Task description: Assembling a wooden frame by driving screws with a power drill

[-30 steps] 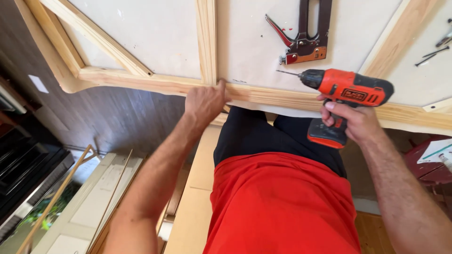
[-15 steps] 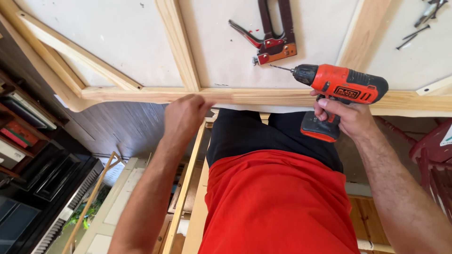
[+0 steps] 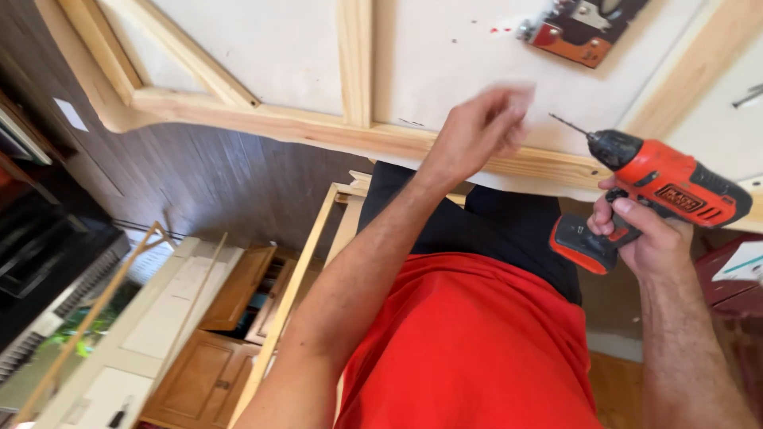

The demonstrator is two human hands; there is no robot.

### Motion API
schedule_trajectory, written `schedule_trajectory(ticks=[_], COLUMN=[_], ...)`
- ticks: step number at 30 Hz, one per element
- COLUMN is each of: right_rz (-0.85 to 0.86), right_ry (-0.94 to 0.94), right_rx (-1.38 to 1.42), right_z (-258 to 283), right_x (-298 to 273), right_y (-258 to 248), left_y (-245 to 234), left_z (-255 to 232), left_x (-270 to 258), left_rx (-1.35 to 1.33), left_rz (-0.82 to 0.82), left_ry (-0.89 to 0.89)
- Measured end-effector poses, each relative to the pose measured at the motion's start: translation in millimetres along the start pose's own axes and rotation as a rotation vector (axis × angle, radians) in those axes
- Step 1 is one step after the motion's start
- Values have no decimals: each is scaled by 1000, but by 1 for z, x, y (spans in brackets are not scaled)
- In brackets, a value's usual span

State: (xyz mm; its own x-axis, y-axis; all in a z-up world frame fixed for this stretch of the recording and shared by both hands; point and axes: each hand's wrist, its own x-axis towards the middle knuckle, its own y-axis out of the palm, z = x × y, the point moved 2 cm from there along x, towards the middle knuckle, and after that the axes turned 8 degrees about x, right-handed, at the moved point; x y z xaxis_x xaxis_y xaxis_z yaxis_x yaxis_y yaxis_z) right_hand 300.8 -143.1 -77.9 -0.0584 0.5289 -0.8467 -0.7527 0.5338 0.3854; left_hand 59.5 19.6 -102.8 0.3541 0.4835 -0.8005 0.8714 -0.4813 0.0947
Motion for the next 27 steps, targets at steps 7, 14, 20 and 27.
schedule_trajectory(ticks=[7,14,20,27], right_rz=[76,56,-111,-234], right_ry=[-15,-184,-562,-725], right_rx=[-62,-31,-131,-4], right_z=[-50,-205,-358,-411], right_x=[-5,-32,-68,-112], right_y=[25,72,118,139], left_y=[-96,-199,-269,-255], left_z=[119,269,350,386], left_x=[-94,-165,-208,-183], left_rx=[604,1133,1019,-226], left_rz=[121,107,-63,-57], left_ry=[-60,-77,-27,-158])
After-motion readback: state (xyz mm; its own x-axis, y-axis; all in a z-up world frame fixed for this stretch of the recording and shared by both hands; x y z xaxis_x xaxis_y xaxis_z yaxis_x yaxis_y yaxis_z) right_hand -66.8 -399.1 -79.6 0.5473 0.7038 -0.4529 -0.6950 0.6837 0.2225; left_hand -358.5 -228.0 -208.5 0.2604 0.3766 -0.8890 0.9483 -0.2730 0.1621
